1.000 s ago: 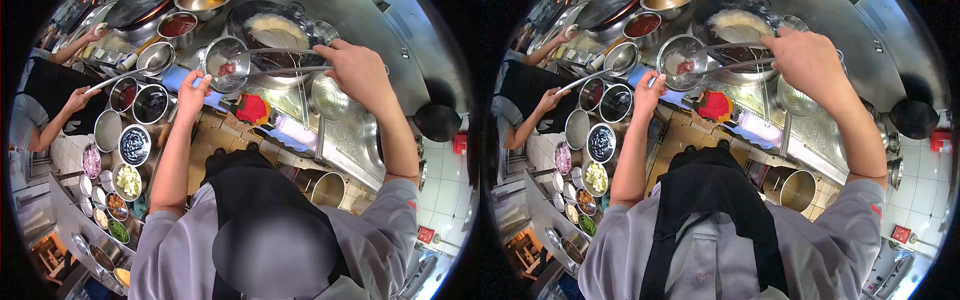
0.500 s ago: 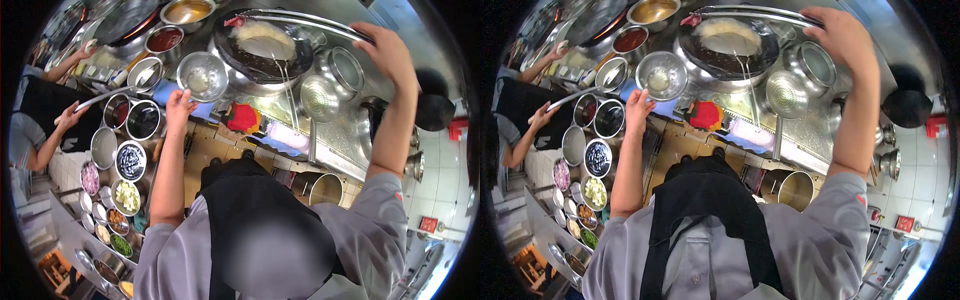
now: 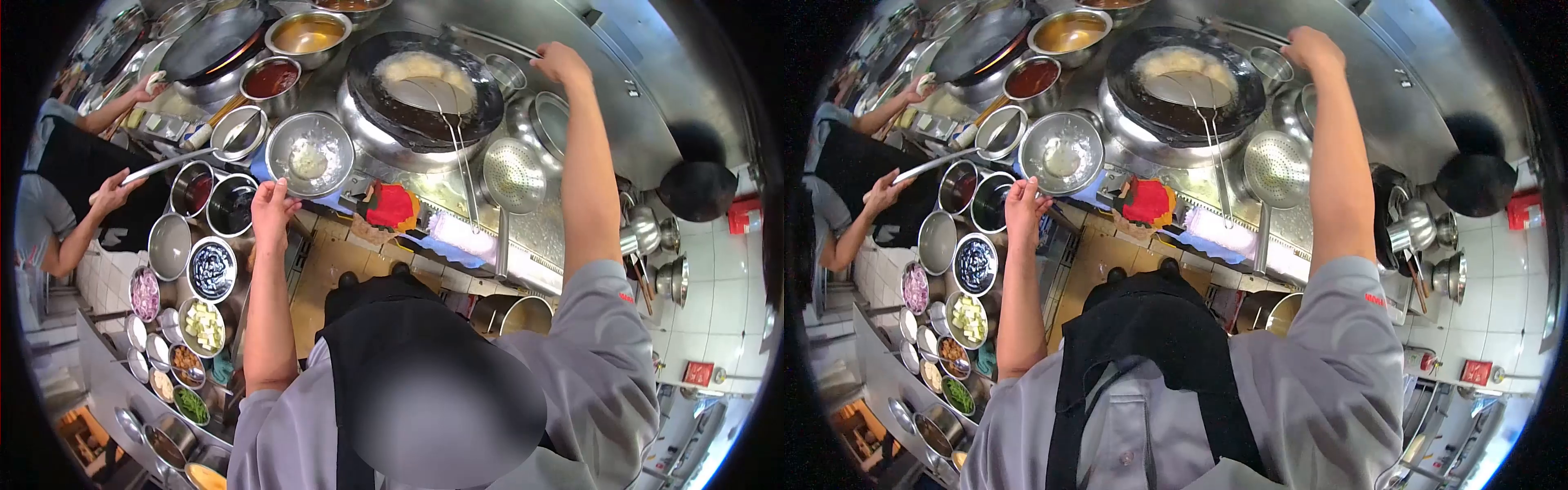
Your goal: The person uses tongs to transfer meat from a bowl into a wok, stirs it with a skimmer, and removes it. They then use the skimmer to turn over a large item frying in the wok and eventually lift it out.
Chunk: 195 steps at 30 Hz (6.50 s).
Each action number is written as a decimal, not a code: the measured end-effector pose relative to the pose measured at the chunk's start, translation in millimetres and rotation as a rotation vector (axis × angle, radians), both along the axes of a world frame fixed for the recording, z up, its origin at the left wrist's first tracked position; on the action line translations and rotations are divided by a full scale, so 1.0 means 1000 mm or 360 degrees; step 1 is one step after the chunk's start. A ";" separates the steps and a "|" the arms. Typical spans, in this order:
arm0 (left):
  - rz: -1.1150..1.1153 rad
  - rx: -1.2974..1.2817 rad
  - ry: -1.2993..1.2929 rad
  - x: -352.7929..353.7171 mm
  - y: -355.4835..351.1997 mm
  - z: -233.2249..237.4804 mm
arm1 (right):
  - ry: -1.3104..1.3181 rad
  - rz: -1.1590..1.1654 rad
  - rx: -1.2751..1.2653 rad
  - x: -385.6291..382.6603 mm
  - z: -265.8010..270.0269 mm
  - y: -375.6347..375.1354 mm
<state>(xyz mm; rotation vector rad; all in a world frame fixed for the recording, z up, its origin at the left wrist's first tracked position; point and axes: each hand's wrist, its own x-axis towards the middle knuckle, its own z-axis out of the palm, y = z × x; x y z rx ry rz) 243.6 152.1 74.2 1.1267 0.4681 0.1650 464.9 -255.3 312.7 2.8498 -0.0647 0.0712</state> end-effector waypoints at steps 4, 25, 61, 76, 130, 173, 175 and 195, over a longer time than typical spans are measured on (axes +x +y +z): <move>0.0139 -0.0016 0.0054 -0.025 0.005 -0.015 | -0.0403 0.0305 0.0447 -0.035 0.009 -0.013; 0.2773 -0.0719 -0.0382 -0.485 -0.157 -0.113 | 0.1846 0.1646 0.1417 -0.236 -0.139 0.100; -0.0190 0.0078 0.1026 -0.384 -0.052 -0.264 | -0.0012 -0.0954 0.0642 -0.049 -0.203 -0.336; -0.1282 0.0515 0.1190 -0.137 0.011 -0.251 | -0.0673 -0.1515 0.1094 -0.368 -0.251 -0.240; -0.1004 0.0640 0.1318 -0.233 0.025 -0.237 | 0.0041 0.0070 0.1179 -0.212 -0.208 0.042; -0.0730 0.0404 0.1316 -0.268 0.025 -0.222 | 0.0202 -0.0649 0.2591 -0.130 -0.154 -0.160; -0.0767 0.0426 0.1336 -0.265 0.031 -0.225 | 0.0269 -0.0626 0.2424 -0.128 -0.128 -0.173; -0.0896 0.0470 0.1323 -0.214 -0.008 -0.228 | 0.0895 -0.0889 0.2084 -0.174 -0.059 -0.247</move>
